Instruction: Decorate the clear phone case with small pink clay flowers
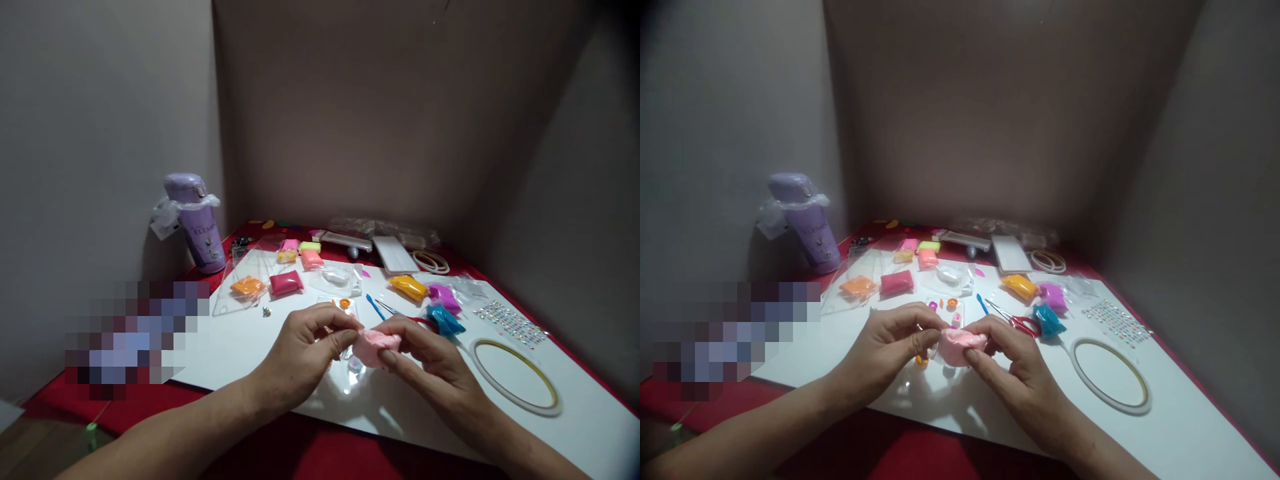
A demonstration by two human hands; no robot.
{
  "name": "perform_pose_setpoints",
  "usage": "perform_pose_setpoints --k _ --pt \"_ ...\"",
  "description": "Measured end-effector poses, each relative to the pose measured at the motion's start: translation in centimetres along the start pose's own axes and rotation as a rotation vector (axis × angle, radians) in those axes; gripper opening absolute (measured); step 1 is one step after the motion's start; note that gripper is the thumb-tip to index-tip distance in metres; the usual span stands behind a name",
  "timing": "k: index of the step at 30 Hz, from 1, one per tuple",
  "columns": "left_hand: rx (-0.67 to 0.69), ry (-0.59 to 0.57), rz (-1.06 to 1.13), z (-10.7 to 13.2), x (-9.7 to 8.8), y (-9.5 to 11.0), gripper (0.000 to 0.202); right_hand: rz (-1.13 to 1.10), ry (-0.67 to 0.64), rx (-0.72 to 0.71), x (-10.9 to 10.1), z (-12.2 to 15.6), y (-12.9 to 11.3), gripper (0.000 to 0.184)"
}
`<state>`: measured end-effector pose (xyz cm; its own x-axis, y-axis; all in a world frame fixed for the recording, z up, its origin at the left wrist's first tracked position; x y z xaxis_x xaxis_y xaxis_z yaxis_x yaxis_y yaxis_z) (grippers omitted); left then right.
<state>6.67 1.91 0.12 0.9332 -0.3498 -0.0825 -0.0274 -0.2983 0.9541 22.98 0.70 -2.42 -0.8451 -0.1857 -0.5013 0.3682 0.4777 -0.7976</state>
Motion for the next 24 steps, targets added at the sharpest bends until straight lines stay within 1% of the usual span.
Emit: perform_pose_setpoints --k 5,10,18,21,24 --pt "-0.102 -0.011 0.102 -0.2 0.0 -0.3 0.011 0.031 0.009 -0.039 -0.2 -0.1 -0.6 0.01" --pt "-0.157 -0.029 0.101 -0.4 0.0 -0.9 0.015 0.115 0.04 -0.13 -0.4 -0.2 -1.5 0.009" --pt "-0.178 -0.024 0.044 -0.3 -0.1 -1.2 0.014 0.19 0.071 -0.213 -0.4 -0.2 -1.8 0.008" --pt "-0.147 -0.025 0.045 -0.2 0.0 -1.2 0.012 0.207 0.078 -0.241 -0.4 0.0 -2.0 0.009" --pt "-0.1 -0.024 0.055 -0.2 0.0 -1.0 0.012 0.193 0.072 -0.24 -0.5 0.1 -2.0 0.011"
Point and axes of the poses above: each hand's wrist, its own z-axis away from the middle knuckle, its own x-axis out of the palm, y = z × x, the point moved 6 cm from there along -z, towards the middle knuckle, and after that the axes turned 4 degrees about z, right-handed, at the moved point
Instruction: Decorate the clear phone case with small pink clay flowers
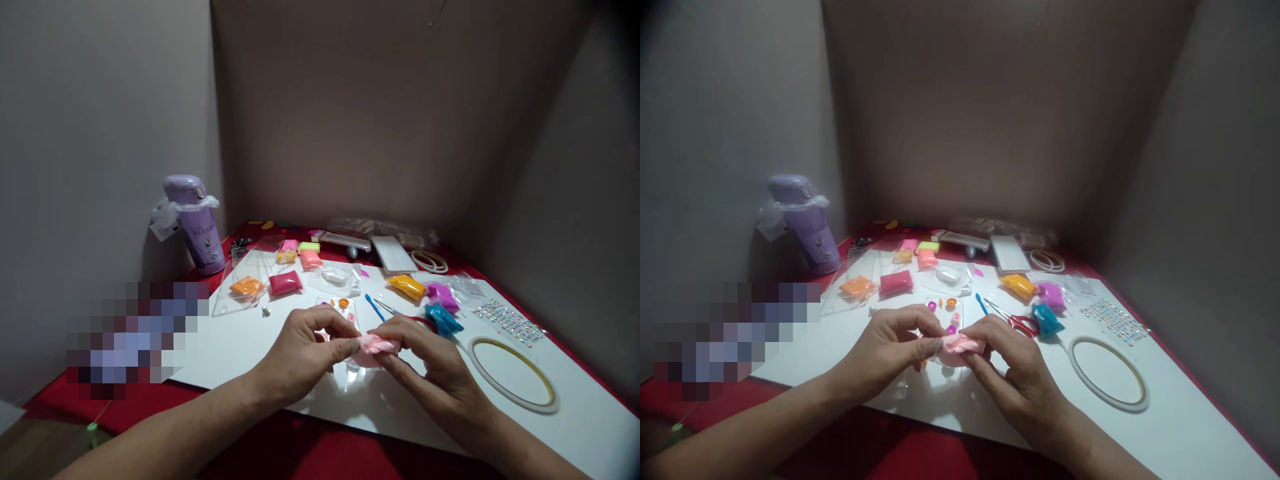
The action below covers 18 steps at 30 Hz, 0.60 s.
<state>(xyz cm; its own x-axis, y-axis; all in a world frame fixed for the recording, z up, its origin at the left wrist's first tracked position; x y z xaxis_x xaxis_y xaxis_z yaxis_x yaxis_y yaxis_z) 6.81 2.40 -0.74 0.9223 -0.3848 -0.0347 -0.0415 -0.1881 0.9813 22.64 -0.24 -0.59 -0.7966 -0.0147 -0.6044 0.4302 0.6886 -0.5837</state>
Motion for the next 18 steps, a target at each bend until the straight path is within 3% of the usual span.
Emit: perform_pose_setpoints --k 7,12,18 --pt "0.072 -0.059 0.061 0.06 0.3 0.78 0.01 -0.093 -0.034 0.094 0.09 -0.11 0.4 0.009" --pt "0.023 -0.065 0.064 0.07 0.42 0.8 0.011 -0.15 -0.053 0.185 0.24 0.15 0.85 0.01" --pt "-0.004 -0.041 0.055 -0.03 0.33 0.52 0.008 -0.145 -0.051 0.175 0.18 -0.09 0.28 0.012"
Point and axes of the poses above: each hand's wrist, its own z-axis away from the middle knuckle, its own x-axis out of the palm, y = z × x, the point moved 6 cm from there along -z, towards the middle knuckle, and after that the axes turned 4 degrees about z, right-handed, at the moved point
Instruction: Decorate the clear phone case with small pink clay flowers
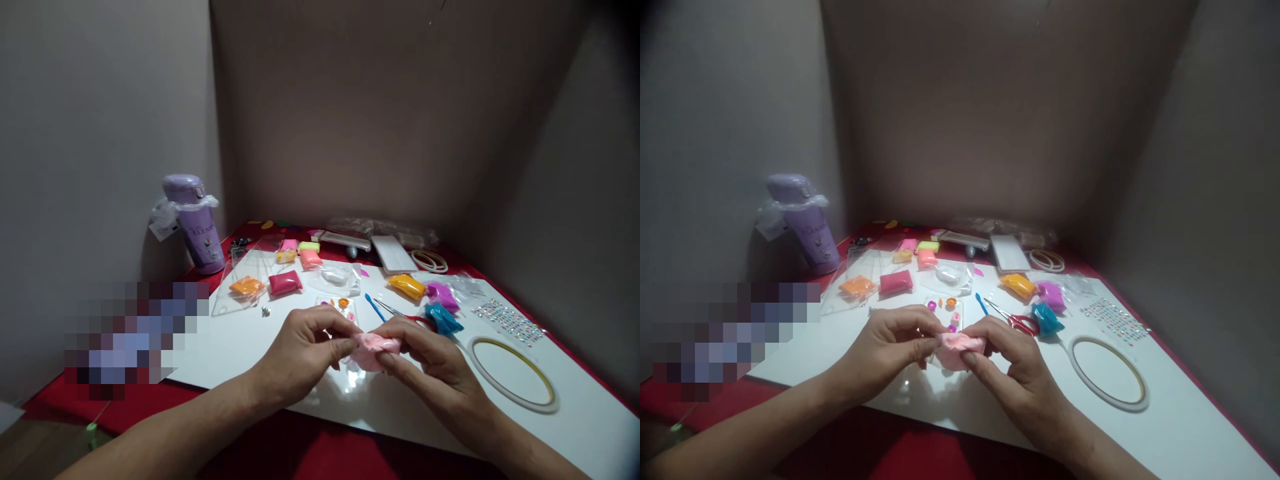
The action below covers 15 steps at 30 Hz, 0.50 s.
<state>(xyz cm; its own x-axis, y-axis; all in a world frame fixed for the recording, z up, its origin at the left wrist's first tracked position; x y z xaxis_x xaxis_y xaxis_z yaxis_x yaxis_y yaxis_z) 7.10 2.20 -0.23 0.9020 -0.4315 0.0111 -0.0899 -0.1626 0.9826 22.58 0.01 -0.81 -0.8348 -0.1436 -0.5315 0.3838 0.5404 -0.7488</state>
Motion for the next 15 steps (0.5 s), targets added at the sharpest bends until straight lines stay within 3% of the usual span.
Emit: perform_pose_setpoints --k 9,15 --pt "-0.017 -0.049 0.065 0.0 0.1 0.2 0.012 -0.061 -0.018 0.072 0.1 0.2 1.3 0.013" --pt "-0.024 -0.048 0.043 0.1 0.2 0.1 0.011 -0.043 -0.049 0.078 0.0 -0.2 0.6 0.016"
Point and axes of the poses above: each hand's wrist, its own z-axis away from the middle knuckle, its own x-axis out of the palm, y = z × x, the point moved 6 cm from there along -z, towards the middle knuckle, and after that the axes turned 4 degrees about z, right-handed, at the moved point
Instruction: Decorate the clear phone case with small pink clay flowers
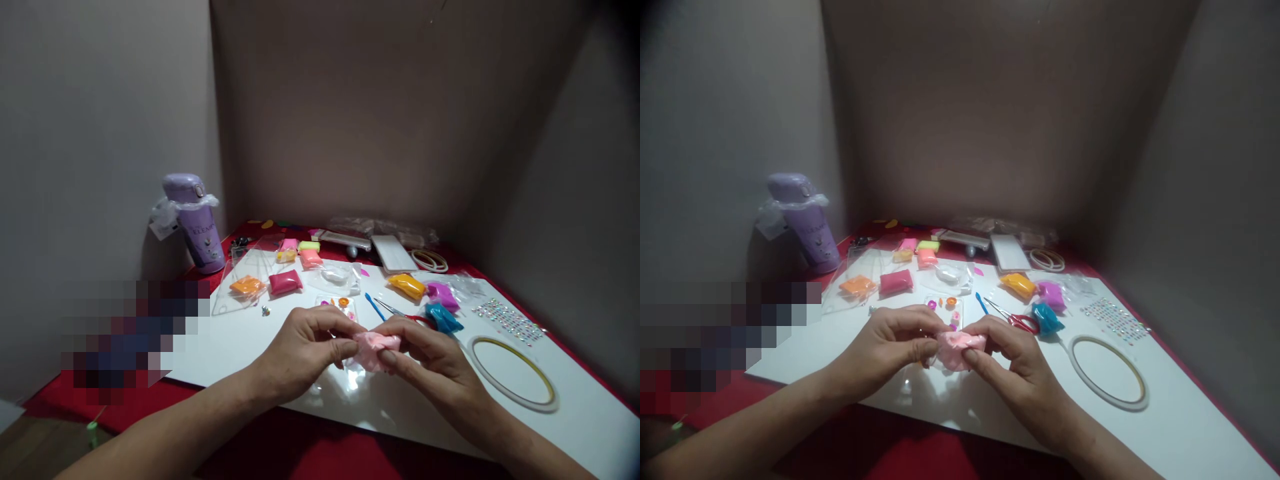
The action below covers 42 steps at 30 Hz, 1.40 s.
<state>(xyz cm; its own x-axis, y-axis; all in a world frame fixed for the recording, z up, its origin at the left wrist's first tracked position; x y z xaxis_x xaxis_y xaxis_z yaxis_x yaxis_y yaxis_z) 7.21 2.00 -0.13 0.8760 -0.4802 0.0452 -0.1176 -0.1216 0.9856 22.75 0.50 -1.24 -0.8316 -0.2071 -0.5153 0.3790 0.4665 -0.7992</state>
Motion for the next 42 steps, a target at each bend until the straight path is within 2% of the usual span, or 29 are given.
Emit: perform_pose_setpoints --k 18,28,37,42 --pt "0.024 -0.038 -0.009 0.17 0.19 0.18 0.011 0.008 -0.006 -0.003 -0.15 0.07 -0.15 0.014" --pt "0.01 0.01 -0.066 -0.02 -0.26 0.17 0.014 0.006 0.004 0.002 0.05 0.17 0.46 0.016" --pt "0.02 0.005 -0.121 0.12 -0.12 0.07 0.016 0.042 -0.008 -0.053 0.08 0.05 -0.49 0.013" --pt "-0.019 0.021 -0.092 0.02 -0.21 -0.26 0.018 0.022 -0.006 -0.022 0.17 0.11 -0.07 0.012"
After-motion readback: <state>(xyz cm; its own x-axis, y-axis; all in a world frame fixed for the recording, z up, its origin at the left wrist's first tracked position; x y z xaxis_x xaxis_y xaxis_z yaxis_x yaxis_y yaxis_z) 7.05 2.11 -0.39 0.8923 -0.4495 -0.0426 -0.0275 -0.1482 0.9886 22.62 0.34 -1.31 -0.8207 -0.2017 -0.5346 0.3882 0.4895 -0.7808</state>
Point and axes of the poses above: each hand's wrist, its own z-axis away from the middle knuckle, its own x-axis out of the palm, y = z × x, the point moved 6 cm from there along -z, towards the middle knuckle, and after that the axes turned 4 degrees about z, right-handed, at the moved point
